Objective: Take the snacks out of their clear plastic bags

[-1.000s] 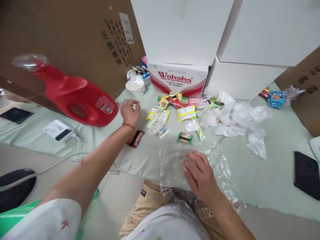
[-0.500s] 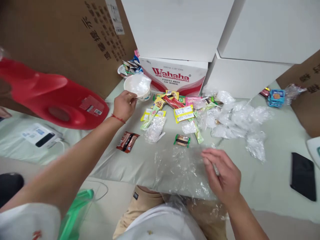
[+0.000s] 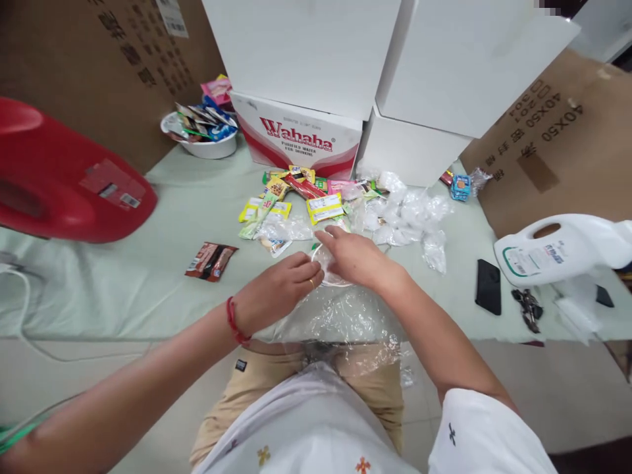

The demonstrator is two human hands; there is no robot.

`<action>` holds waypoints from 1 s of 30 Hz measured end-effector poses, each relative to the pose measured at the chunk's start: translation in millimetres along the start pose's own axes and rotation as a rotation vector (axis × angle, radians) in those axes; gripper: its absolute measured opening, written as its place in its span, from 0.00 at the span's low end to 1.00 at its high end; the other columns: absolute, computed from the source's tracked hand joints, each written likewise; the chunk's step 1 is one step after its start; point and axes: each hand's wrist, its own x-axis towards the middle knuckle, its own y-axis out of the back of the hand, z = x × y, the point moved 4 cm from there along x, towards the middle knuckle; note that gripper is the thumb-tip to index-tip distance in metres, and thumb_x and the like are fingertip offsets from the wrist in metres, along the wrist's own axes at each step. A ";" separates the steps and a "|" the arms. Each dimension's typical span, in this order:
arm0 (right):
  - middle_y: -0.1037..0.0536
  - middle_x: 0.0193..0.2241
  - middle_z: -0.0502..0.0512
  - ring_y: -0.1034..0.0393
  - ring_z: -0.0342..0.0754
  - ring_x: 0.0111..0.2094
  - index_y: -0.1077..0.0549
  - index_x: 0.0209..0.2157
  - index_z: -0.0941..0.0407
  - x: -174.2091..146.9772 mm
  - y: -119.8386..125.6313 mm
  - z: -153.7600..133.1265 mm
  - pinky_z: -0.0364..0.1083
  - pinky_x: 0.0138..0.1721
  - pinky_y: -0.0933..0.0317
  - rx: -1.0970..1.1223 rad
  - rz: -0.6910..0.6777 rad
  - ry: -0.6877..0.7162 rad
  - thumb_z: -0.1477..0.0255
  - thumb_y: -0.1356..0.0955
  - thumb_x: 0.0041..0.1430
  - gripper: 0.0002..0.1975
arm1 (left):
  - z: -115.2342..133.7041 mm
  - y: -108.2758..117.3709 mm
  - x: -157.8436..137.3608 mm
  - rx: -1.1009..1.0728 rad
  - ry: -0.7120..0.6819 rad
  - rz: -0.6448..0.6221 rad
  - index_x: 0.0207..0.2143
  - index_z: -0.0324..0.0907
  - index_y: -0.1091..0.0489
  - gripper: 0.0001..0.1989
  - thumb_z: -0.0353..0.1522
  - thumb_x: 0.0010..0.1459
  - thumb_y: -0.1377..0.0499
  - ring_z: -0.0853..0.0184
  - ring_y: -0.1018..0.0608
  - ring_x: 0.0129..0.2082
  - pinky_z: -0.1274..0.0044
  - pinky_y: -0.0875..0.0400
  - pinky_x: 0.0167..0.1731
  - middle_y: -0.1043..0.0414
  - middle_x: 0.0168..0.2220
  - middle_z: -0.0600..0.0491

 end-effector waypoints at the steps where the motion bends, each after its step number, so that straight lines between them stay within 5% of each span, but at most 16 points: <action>1: 0.35 0.65 0.67 0.25 0.57 0.50 0.37 0.66 0.54 -8.2 0.9 -3.1 0.52 0.43 0.26 0.001 0.042 -0.018 0.78 0.28 0.61 0.33 | 2.5 -0.5 -0.9 0.000 0.006 0.021 0.40 0.39 0.25 0.14 0.24 0.71 0.51 0.61 0.29 0.38 0.69 0.32 0.43 0.25 0.39 0.47; 5: 0.29 0.59 0.66 0.27 0.54 0.52 0.33 0.58 0.55 -33.3 3.9 -17.3 0.50 0.44 0.29 -0.001 0.225 -0.040 0.81 0.34 0.66 0.21 | 2.8 -2.8 -3.8 -0.057 0.048 0.097 0.42 0.39 0.26 0.14 0.24 0.72 0.51 0.62 0.28 0.39 0.70 0.32 0.45 0.25 0.40 0.48; 13: 0.25 0.57 0.61 0.22 0.53 0.42 0.32 0.61 0.55 -48.6 -15.2 -10.1 0.45 0.33 0.37 0.011 -0.385 -0.243 0.67 0.29 0.63 0.26 | 25.5 -29.1 -1.6 0.064 -0.100 -0.077 0.41 0.38 0.24 0.14 0.26 0.72 0.50 0.60 0.28 0.41 0.69 0.31 0.45 0.24 0.40 0.48; 20: 0.22 0.48 0.59 0.23 0.52 0.40 0.20 0.46 0.53 -45.7 -29.1 -0.9 0.44 0.35 0.38 0.106 -0.530 -0.304 0.64 0.27 0.60 0.14 | 26.7 -39.9 0.8 -0.016 -0.071 -0.075 0.41 0.38 0.24 0.12 0.25 0.71 0.49 0.59 0.27 0.42 0.68 0.29 0.45 0.24 0.41 0.46; 23: 0.23 0.42 0.56 0.25 0.49 0.38 0.19 0.46 0.52 -53.0 -5.5 1.6 0.44 0.37 0.36 0.205 -0.276 -0.346 0.66 0.26 0.59 0.13 | 11.1 -34.8 -2.3 -0.083 0.018 0.020 0.42 0.37 0.26 0.11 0.24 0.71 0.49 0.62 0.27 0.40 0.71 0.28 0.43 0.24 0.41 0.47; 26: 0.25 0.41 0.54 0.27 0.50 0.40 0.21 0.51 0.50 -67.8 41.8 15.9 0.46 0.39 0.34 0.339 0.267 -0.371 0.64 0.26 0.61 0.16 | -5.1 -30.6 -7.7 -0.125 0.129 0.143 0.42 0.38 0.28 0.11 0.24 0.72 0.50 0.64 0.27 0.38 0.74 0.28 0.40 0.24 0.40 0.48; 30: 0.28 0.49 0.60 0.28 0.54 0.46 0.26 0.57 0.49 -81.7 81.4 76.8 0.50 0.41 0.31 0.151 0.855 -0.570 0.58 0.28 0.64 0.23 | -13.6 -31.3 -9.1 -0.095 0.180 0.272 0.44 0.40 0.29 0.10 0.23 0.71 0.49 0.65 0.26 0.38 0.74 0.27 0.38 0.23 0.41 0.48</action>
